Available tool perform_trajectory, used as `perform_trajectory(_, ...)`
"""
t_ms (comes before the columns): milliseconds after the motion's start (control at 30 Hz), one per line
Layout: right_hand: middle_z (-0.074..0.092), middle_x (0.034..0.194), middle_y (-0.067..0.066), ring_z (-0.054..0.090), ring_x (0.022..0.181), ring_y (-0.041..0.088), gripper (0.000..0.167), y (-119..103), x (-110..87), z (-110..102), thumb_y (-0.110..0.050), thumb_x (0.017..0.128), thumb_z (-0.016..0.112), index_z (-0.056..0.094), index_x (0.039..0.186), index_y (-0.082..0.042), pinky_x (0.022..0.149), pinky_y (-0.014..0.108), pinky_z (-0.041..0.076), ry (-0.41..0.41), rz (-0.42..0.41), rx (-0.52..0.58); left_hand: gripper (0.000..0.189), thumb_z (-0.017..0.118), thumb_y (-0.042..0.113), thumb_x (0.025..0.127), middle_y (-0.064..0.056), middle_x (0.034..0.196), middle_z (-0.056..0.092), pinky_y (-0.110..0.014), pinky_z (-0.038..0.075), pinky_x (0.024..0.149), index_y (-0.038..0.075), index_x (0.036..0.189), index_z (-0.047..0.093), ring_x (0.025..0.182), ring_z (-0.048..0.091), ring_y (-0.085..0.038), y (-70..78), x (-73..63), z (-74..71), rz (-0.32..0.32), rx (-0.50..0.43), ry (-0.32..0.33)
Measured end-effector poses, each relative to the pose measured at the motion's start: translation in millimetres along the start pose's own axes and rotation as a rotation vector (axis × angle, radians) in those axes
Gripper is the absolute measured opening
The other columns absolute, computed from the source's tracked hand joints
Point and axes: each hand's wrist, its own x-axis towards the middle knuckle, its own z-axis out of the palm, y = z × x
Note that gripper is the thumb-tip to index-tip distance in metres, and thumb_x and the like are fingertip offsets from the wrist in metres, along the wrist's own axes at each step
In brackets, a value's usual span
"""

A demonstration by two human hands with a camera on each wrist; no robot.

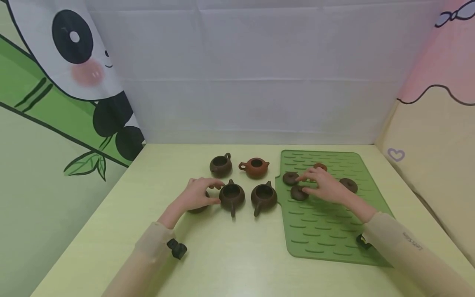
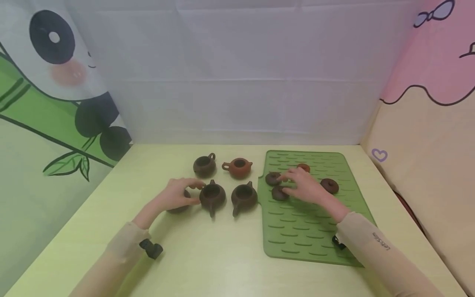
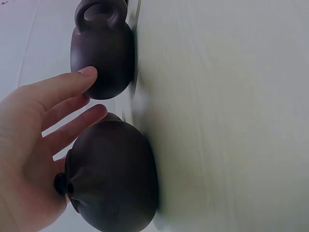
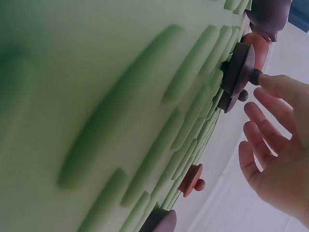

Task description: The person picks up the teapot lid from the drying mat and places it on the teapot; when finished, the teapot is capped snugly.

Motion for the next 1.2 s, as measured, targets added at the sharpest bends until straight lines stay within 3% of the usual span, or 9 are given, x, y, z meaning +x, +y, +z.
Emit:
perform_trajectory(433,0.069,0.103,0.003,0.059,0.093,0.021,0.019,2.0,3.5,-4.5,-0.011,0.086,0.075,0.074,0.104,-0.014,0.078,0.036,0.047,-0.062,0.019,-0.032,0.052,0.081,0.033,0.08,0.005,0.107,0.076,-0.048,0.033,0.09,0.023,0.128,0.064,0.1,0.07,-0.017,0.8,1.0,-0.9,0.0,0.013,-0.013)
perform_trajectory(667,0.069,0.102,0.001,0.058,0.093,0.022,0.017,0.0,5.0,-5.7,-0.011,0.086,0.076,0.074,0.102,-0.016,0.078,0.036,0.045,-0.073,0.031,-0.012,0.051,0.081,0.034,0.08,0.006,0.104,0.076,-0.049,0.033,0.09,0.024,0.127,0.064,0.099,0.07,-0.015,-1.6,0.2,0.2,-0.002,0.022,-0.008)
perform_trajectory(933,0.069,0.1,0.002,0.063,0.096,0.022,0.014,0.8,6.0,-3.9,-0.01,0.088,0.072,0.073,0.101,-0.014,0.08,0.041,0.053,-0.094,0.028,0.04,0.051,0.081,0.034,0.081,0.006,0.104,0.076,-0.049,0.033,0.09,0.024,0.128,0.063,0.098,0.07,-0.015,-0.7,-0.1,-0.5,-0.008,0.019,-0.013)
perform_trajectory(1200,0.068,0.1,0.0,0.062,0.094,0.016,0.012,3.2,7.8,-2.0,-0.013,0.089,0.072,0.071,0.101,-0.017,0.078,0.037,0.052,-0.091,0.017,0.046,0.051,0.081,0.034,0.08,0.007,0.104,0.076,-0.05,0.035,0.091,0.024,0.127,0.064,0.097,0.07,-0.015,-0.5,0.3,-0.4,-0.007,0.026,-0.008)
